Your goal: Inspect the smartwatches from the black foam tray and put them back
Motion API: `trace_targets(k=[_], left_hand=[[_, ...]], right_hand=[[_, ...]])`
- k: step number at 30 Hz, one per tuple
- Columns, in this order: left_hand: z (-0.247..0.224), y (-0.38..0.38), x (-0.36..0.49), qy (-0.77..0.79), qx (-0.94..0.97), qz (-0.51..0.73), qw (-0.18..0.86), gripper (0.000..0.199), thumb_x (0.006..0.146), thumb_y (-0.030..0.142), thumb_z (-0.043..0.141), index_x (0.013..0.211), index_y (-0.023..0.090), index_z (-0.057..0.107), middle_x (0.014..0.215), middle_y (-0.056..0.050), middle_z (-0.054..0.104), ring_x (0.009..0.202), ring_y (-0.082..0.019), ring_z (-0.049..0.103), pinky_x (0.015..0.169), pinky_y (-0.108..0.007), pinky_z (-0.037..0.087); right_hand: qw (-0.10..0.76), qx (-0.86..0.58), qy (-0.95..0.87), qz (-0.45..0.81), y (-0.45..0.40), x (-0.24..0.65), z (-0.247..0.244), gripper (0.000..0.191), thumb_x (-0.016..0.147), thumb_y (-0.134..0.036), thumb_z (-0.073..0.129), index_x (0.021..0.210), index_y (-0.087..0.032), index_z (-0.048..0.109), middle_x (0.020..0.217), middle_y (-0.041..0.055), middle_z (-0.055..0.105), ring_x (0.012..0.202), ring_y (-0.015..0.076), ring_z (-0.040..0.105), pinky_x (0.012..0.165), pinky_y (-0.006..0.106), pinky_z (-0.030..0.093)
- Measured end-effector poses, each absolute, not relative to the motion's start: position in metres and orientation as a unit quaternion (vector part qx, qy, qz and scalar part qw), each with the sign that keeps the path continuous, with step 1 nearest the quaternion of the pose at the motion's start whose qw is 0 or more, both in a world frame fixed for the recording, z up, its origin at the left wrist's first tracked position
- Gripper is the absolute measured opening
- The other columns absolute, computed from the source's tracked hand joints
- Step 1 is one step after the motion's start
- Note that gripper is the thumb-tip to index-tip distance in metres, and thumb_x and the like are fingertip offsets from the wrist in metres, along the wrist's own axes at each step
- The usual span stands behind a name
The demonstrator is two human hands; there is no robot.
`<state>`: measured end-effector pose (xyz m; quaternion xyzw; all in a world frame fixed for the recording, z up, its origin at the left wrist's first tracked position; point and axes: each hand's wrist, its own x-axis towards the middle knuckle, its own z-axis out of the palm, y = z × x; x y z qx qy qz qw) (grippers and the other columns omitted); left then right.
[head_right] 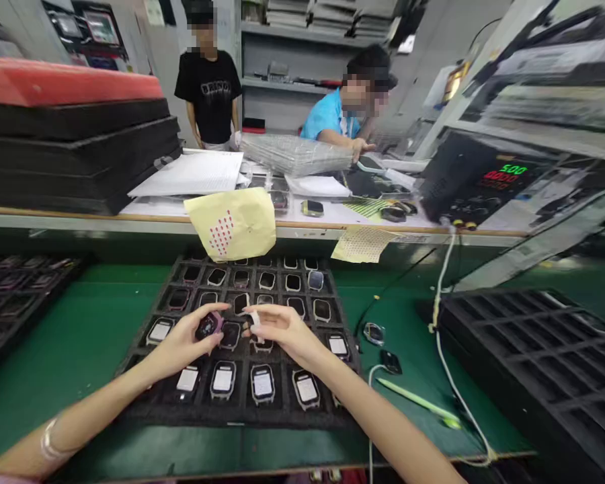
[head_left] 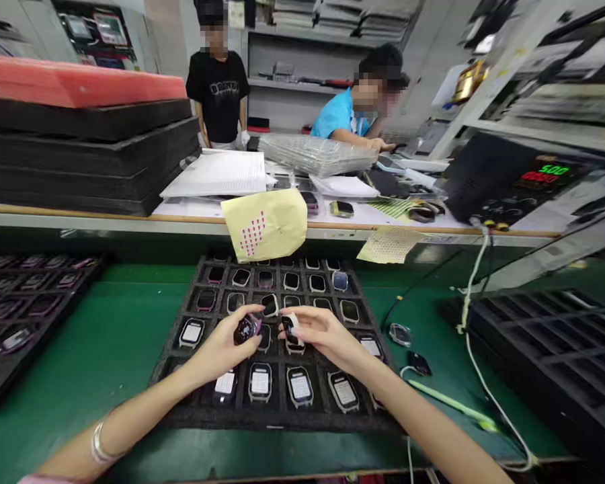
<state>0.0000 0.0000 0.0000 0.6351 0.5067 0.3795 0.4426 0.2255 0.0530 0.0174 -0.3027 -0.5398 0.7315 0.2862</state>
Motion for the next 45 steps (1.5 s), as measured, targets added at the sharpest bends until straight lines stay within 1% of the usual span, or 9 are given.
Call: trace_targets(k=[5,15,19,26,29,31,33,37,45], left_hand=[[0.005,0.000,-0.002,0.508,0.651,0.362,0.431,0.034,0.076,0.015,0.051,0.110,0.017,0.056,0.096,-0.004,0.062,0.089,-0.019,0.057,0.083,-0.030,0.045],[0.006,-0.001,-0.002,0.491,0.660,0.369,0.432,0.037,0.074,0.013,0.053,0.111,0.018,0.055,0.105,-0.005,0.062,0.099,-0.020,0.056,0.090,-0.031,0.041],[0.005,-0.001,-0.001,0.490,0.649,0.391,0.432,0.034,0.074,0.012,0.052,0.107,0.018,0.057,0.093,-0.002,0.061,0.089,-0.018,0.056,0.085,-0.029,0.043],[0.002,-0.002,0.001,0.481,0.607,0.415,0.479,0.032,0.077,0.015,0.056,0.109,0.019,0.055,0.091,-0.001,0.058,0.082,-0.016,0.058,0.080,-0.031,0.046],[0.003,-0.002,0.004,0.461,0.527,0.402,0.590,0.044,0.079,0.025,0.062,0.119,0.017,0.046,0.084,-0.002,0.058,0.069,-0.015,0.059,0.066,-0.030,0.050],[0.006,-0.002,0.005,0.441,0.466,0.405,0.652,0.044,0.079,0.028,0.064,0.118,0.015,0.046,0.083,-0.003,0.059,0.071,-0.016,0.061,0.061,-0.028,0.051],[0.009,-0.002,0.005,0.427,0.413,0.424,0.684,0.039,0.079,0.026,0.063,0.114,0.014,0.049,0.091,-0.007,0.061,0.078,-0.017,0.063,0.063,-0.028,0.052],[0.012,-0.002,0.003,0.416,0.374,0.440,0.703,0.037,0.078,0.018,0.060,0.114,0.015,0.051,0.098,-0.009,0.064,0.086,-0.019,0.064,0.074,-0.032,0.054],[0.011,-0.003,0.001,0.406,0.427,0.436,0.681,0.042,0.075,0.013,0.056,0.117,0.016,0.054,0.098,-0.008,0.063,0.092,-0.022,0.062,0.074,-0.035,0.057]], right_hand=[[0.282,-0.318,-0.554,0.716,0.054,0.224,0.016,0.036,0.075,-0.028,0.077,0.109,-0.017,0.069,0.093,0.0083,0.071,0.087,0.0214,0.068,0.082,0.032,0.049],[0.280,-0.337,-0.556,0.707,0.055,0.225,0.017,0.036,0.075,-0.029,0.077,0.108,-0.018,0.069,0.094,0.0074,0.070,0.087,0.0214,0.068,0.085,0.033,0.048],[0.298,-0.327,-0.547,0.711,0.054,0.228,0.020,0.034,0.074,-0.027,0.078,0.106,-0.018,0.070,0.092,0.0061,0.070,0.083,0.0198,0.069,0.081,0.031,0.049],[0.287,-0.289,-0.542,0.735,0.049,0.229,0.027,0.031,0.078,-0.023,0.075,0.107,-0.017,0.068,0.090,0.0062,0.071,0.083,0.0181,0.069,0.078,0.027,0.051],[0.269,-0.280,-0.506,0.770,0.049,0.228,0.025,0.031,0.084,-0.024,0.069,0.113,-0.016,0.063,0.098,0.0090,0.070,0.092,0.0225,0.068,0.082,0.033,0.052],[0.258,-0.273,-0.471,0.798,0.049,0.228,0.023,0.034,0.088,-0.024,0.064,0.119,-0.014,0.058,0.104,0.0124,0.068,0.101,0.0261,0.066,0.089,0.040,0.050],[0.254,-0.274,-0.434,0.820,0.050,0.227,0.022,0.036,0.090,-0.023,0.060,0.124,-0.012,0.054,0.108,0.0154,0.068,0.105,0.0279,0.064,0.095,0.045,0.047],[0.264,-0.273,-0.395,0.837,0.049,0.225,0.019,0.039,0.091,-0.020,0.056,0.128,-0.012,0.049,0.112,0.0176,0.066,0.108,0.0296,0.062,0.097,0.050,0.045],[0.315,-0.272,-0.449,0.790,0.045,0.223,0.016,0.046,0.082,-0.015,0.062,0.127,-0.017,0.052,0.112,0.0121,0.068,0.108,0.0279,0.062,0.093,0.051,0.050]])
